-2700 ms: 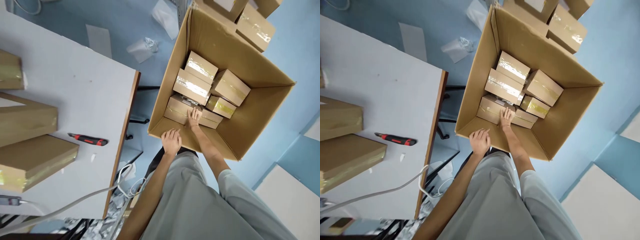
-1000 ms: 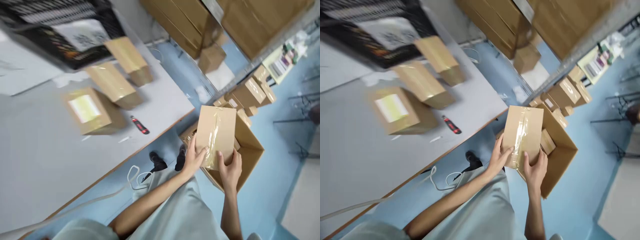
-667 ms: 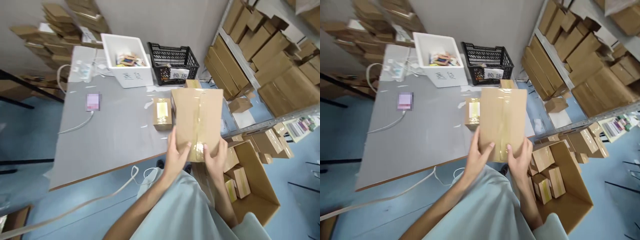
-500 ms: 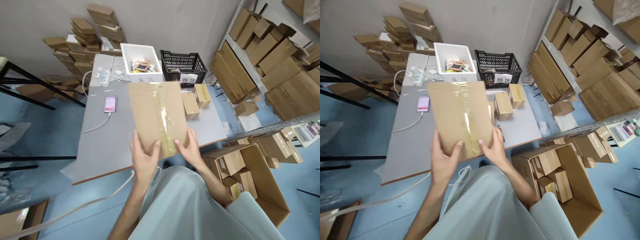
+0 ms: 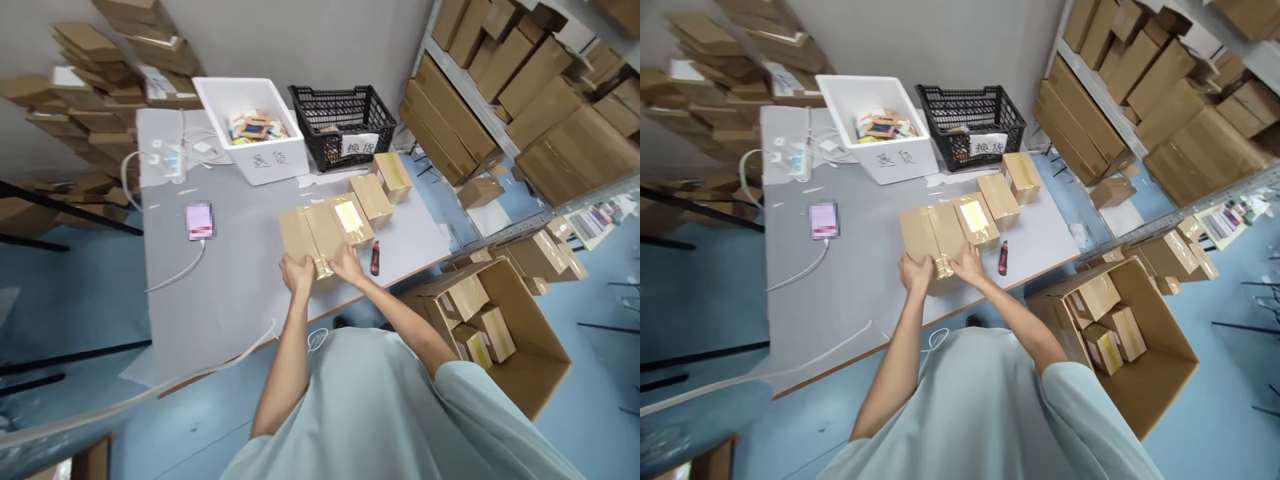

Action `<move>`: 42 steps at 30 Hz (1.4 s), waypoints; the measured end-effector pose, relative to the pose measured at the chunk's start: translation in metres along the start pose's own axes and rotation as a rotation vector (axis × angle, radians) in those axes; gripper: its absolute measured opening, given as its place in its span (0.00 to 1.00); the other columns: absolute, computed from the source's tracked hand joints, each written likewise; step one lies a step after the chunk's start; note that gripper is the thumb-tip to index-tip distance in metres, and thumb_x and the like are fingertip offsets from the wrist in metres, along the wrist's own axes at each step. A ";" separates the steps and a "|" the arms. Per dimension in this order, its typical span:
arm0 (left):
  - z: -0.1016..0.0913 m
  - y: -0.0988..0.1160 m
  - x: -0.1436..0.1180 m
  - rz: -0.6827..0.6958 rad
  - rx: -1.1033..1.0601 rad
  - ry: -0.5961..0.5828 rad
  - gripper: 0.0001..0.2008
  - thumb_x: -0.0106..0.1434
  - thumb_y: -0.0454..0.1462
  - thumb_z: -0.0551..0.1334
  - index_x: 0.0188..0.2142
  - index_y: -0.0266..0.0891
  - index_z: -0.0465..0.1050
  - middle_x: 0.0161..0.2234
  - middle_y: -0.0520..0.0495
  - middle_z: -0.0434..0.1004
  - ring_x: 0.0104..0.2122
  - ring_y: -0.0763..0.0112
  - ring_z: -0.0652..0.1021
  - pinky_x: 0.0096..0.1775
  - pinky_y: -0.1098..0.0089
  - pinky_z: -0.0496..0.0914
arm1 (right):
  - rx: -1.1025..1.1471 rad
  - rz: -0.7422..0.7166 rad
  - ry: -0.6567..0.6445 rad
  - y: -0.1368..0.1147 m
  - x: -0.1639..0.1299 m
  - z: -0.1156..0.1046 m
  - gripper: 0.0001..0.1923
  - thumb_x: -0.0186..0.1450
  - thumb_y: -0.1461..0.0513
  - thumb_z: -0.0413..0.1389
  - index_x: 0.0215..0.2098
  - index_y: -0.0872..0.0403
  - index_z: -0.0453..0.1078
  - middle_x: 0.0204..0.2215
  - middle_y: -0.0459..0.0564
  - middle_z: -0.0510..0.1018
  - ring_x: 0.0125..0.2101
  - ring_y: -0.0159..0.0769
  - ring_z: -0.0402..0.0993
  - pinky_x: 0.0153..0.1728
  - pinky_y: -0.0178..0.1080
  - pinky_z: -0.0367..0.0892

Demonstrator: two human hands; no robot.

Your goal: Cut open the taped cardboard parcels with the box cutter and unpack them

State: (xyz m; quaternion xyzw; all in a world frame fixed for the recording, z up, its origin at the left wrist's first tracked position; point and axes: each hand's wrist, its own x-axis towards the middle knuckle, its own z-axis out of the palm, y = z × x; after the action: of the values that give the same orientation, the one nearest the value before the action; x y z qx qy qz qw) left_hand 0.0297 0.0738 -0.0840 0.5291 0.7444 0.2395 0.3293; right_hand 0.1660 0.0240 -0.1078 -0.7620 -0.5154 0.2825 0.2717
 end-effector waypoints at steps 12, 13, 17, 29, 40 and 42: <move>0.171 0.010 -0.170 0.770 0.056 -0.603 0.27 0.71 0.35 0.63 0.68 0.34 0.71 0.68 0.30 0.77 0.72 0.48 0.75 0.77 0.49 0.64 | 0.253 0.456 0.486 0.218 -0.222 -0.080 0.24 0.80 0.57 0.61 0.72 0.50 0.75 0.67 0.57 0.84 0.69 0.47 0.78 0.75 0.50 0.69; 0.185 0.010 -0.194 0.818 0.080 -0.695 0.25 0.72 0.36 0.63 0.67 0.35 0.72 0.67 0.31 0.78 0.71 0.49 0.75 0.77 0.50 0.65 | 0.245 0.586 0.526 0.240 -0.252 -0.088 0.23 0.81 0.57 0.59 0.72 0.51 0.75 0.67 0.58 0.84 0.69 0.47 0.78 0.75 0.50 0.69; 0.235 0.013 -0.278 0.986 0.182 -0.973 0.22 0.74 0.37 0.61 0.65 0.39 0.76 0.68 0.35 0.80 0.72 0.51 0.75 0.78 0.49 0.65 | 0.231 0.993 0.616 0.320 -0.358 -0.112 0.24 0.81 0.59 0.53 0.71 0.58 0.75 0.68 0.64 0.83 0.69 0.49 0.79 0.72 0.48 0.70; 0.401 -0.015 -0.474 1.073 0.539 -1.418 0.21 0.74 0.35 0.59 0.63 0.42 0.79 0.67 0.36 0.81 0.72 0.47 0.76 0.77 0.47 0.66 | 0.190 1.257 0.570 0.544 -0.490 -0.159 0.34 0.81 0.54 0.52 0.79 0.63 0.64 0.73 0.70 0.75 0.72 0.56 0.70 0.76 0.53 0.64; 0.562 -0.027 -0.498 0.912 0.510 -1.529 0.30 0.75 0.39 0.64 0.75 0.37 0.71 0.77 0.32 0.70 0.77 0.47 0.71 0.79 0.49 0.65 | 0.411 1.461 0.878 0.774 -0.495 -0.157 0.33 0.74 0.53 0.64 0.70 0.64 0.72 0.65 0.75 0.80 0.69 0.64 0.75 0.74 0.60 0.68; 0.617 -0.030 -0.504 0.787 0.500 -1.573 0.34 0.74 0.38 0.67 0.77 0.35 0.68 0.79 0.30 0.65 0.79 0.48 0.68 0.80 0.51 0.61 | 0.474 1.491 0.941 0.798 -0.508 -0.146 0.31 0.72 0.53 0.65 0.66 0.64 0.74 0.60 0.74 0.84 0.67 0.63 0.78 0.72 0.59 0.70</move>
State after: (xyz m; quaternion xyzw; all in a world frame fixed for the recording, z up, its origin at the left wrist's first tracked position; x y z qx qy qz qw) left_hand 0.5824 -0.4080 -0.3986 0.8113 0.1016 -0.2632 0.5121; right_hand 0.6175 -0.7276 -0.4933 -0.8583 0.3463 0.1435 0.3504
